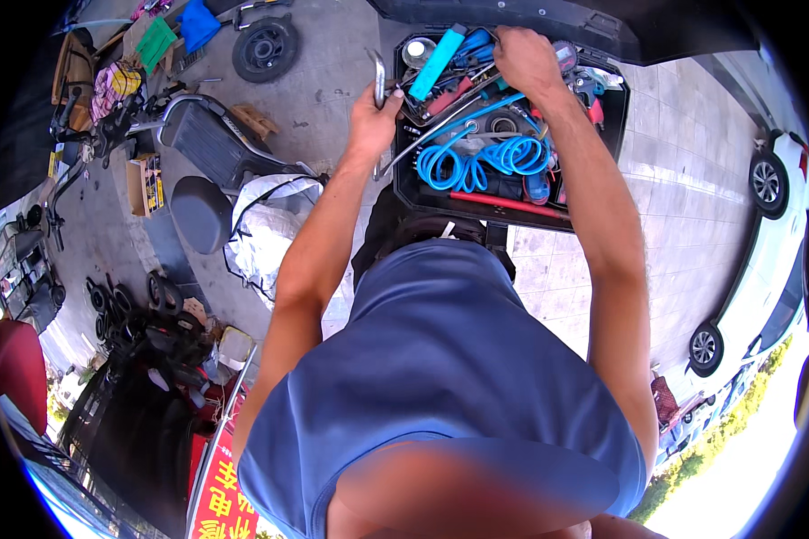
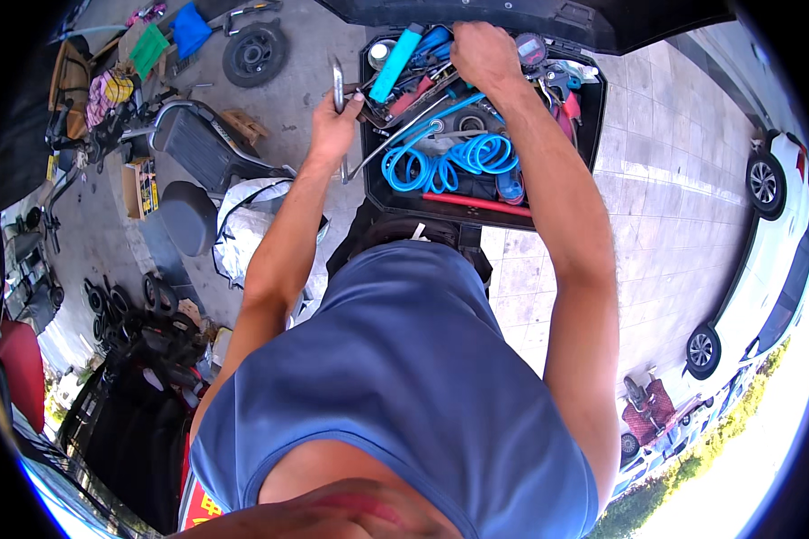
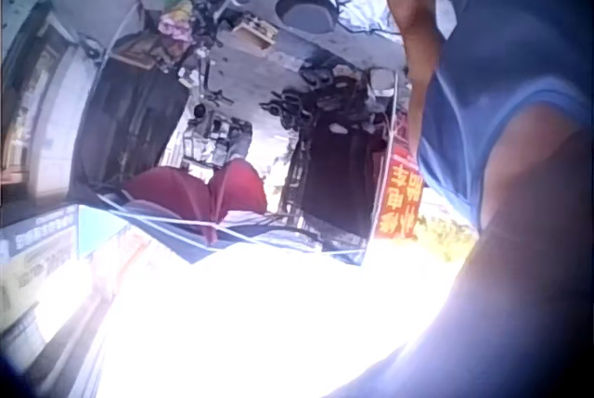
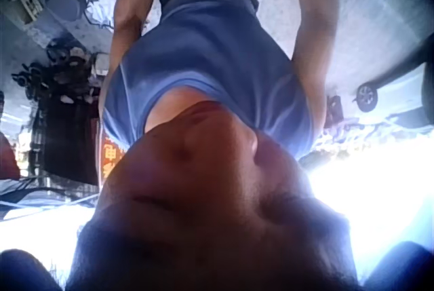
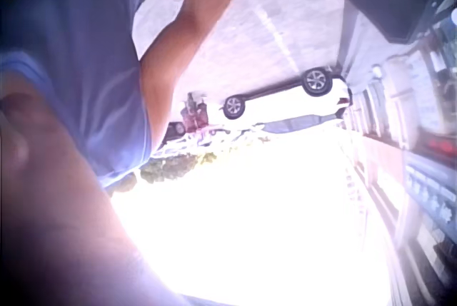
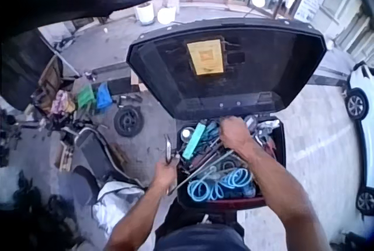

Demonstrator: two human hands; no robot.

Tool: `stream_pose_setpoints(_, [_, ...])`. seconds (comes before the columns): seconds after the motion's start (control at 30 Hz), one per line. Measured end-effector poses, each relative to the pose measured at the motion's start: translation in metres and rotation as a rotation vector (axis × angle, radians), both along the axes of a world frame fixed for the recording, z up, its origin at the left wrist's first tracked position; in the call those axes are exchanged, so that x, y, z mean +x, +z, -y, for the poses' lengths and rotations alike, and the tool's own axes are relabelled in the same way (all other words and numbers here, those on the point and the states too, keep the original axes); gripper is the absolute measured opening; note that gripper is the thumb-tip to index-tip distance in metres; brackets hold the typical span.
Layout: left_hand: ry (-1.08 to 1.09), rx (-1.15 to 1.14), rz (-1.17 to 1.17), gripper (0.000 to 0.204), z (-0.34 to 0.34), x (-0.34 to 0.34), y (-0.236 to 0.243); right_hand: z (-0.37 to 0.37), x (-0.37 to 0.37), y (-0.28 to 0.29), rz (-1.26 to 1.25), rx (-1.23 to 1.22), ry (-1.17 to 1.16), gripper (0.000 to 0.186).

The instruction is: The person removes tools from a storage container, uses a wrench to work on the handlebar area of a motorcycle, and then connects wires to the back of a detached headlight assembly.

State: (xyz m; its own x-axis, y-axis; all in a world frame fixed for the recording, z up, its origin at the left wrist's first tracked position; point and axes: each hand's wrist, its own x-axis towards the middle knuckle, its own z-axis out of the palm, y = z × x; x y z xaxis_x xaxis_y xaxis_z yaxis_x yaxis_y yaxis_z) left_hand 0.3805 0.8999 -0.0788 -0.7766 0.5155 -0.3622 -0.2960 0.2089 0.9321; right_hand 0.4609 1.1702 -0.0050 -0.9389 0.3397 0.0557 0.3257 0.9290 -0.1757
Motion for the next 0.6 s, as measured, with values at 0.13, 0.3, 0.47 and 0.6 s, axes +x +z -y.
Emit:
stream_pose_setpoints(0.13, [-0.09,0.015,-0.15,0.026,0.028,0.008,0.085,0.022,0.051,0.087,-0.106,-0.051,-0.011,0.024])
stream_pose_setpoints(0.3, [-0.474,-0.173,-0.337,0.03,0.061,0.044,0.151,0.081,0.178,0.097,-0.041,-0.603,-0.383,0.028])
stream_pose_setpoints(0.47, [-0.777,-0.195,-0.429,0.029,0.077,0.08,0.13,0.149,0.254,0.026,-0.02,-0.885,-0.575,0.03])
stream_pose_setpoints(0.6, [-0.823,-0.303,-0.413,0.032,0.084,0.1,0.083,0.149,0.263,-0.023,0.001,-0.776,-0.523,0.024])
